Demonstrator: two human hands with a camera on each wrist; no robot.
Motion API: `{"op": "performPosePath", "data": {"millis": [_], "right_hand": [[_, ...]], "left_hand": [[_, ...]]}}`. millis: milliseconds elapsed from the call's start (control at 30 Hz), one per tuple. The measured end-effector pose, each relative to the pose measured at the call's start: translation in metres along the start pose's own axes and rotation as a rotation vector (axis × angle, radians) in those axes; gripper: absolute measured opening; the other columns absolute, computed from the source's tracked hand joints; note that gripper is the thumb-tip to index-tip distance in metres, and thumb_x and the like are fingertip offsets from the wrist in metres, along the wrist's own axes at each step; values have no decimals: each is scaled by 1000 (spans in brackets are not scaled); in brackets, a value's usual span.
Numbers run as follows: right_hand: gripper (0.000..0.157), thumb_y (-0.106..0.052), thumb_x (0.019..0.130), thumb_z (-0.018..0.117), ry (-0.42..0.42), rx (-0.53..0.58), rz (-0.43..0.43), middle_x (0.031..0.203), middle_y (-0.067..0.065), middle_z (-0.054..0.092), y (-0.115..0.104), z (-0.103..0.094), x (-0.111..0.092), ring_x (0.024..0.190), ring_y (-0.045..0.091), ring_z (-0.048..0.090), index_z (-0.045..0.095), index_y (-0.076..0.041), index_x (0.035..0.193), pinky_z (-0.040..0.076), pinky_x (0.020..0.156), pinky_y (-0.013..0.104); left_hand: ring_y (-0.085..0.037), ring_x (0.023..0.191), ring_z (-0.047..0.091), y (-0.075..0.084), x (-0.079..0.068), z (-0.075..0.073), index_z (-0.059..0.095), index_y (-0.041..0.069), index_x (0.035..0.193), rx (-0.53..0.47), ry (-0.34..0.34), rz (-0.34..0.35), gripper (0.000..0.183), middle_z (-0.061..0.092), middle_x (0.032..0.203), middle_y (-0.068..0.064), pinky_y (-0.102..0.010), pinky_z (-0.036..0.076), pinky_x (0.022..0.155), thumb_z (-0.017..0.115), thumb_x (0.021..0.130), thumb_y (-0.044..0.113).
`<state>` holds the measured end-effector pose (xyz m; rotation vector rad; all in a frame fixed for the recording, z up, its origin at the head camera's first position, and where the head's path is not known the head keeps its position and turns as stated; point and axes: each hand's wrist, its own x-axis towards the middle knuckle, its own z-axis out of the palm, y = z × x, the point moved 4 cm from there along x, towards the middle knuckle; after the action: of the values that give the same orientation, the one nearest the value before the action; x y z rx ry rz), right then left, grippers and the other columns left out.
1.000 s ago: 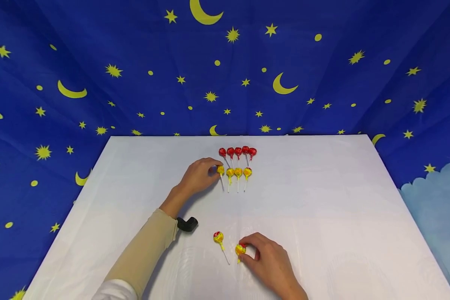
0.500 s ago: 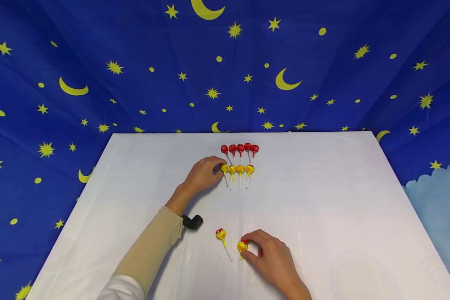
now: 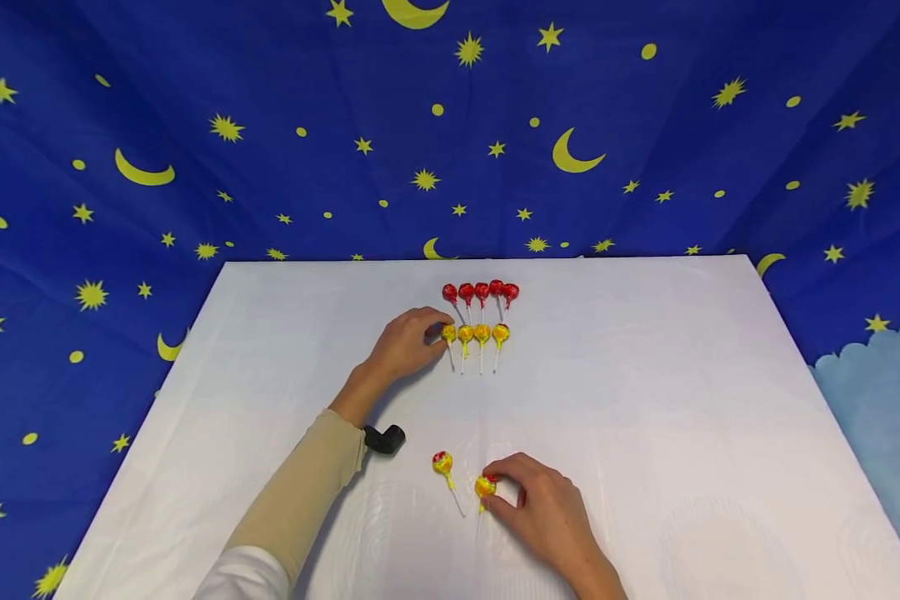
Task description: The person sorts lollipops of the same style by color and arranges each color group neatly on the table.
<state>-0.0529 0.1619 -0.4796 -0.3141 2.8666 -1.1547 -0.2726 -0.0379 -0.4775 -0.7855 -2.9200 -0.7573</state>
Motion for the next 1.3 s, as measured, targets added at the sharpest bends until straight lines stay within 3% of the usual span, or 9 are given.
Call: {"op": "performPosePath", "data": {"millis": [500, 767, 1033, 1300], "right_hand": [[32, -29, 71, 86, 5, -38, 42, 85, -27, 56, 2, -4, 0, 53, -2, 42, 67, -39, 95, 35, 50, 22], [32, -28, 71, 86, -9, -26, 53, 87, -27, 57, -2, -2, 1, 53, -1, 43, 67, -39, 94, 36, 52, 22], [33, -28, 70, 87, 7, -40, 59, 80, -24, 55, -3, -1, 3, 53, -1, 42, 68, -38, 95, 36, 51, 23], [30, -30, 72, 85, -13, -48, 71, 73, -23, 51, -3, 0, 0, 53, -1, 42, 67, -39, 95, 35, 51, 23]], "left_hand": [[-15, 109, 54, 4, 2, 3, 66, 18, 122, 9, -5, -10, 37, 62, 121, 3, -32, 42, 95, 71, 87, 29], [-15, 117, 51, -2, -11, -5, 60, 16, 129, 4, 18, -26, 47, 54, 130, 1, -32, 41, 97, 74, 85, 25], [-13, 107, 54, -4, -18, -18, 60, 15, 130, -15, 34, -16, 48, 52, 131, 2, -32, 44, 90, 74, 84, 21], [-13, 101, 56, -3, -34, -20, 59, 14, 130, -64, 43, -48, 48, 53, 130, 0, -32, 47, 86, 72, 84, 18]]}}
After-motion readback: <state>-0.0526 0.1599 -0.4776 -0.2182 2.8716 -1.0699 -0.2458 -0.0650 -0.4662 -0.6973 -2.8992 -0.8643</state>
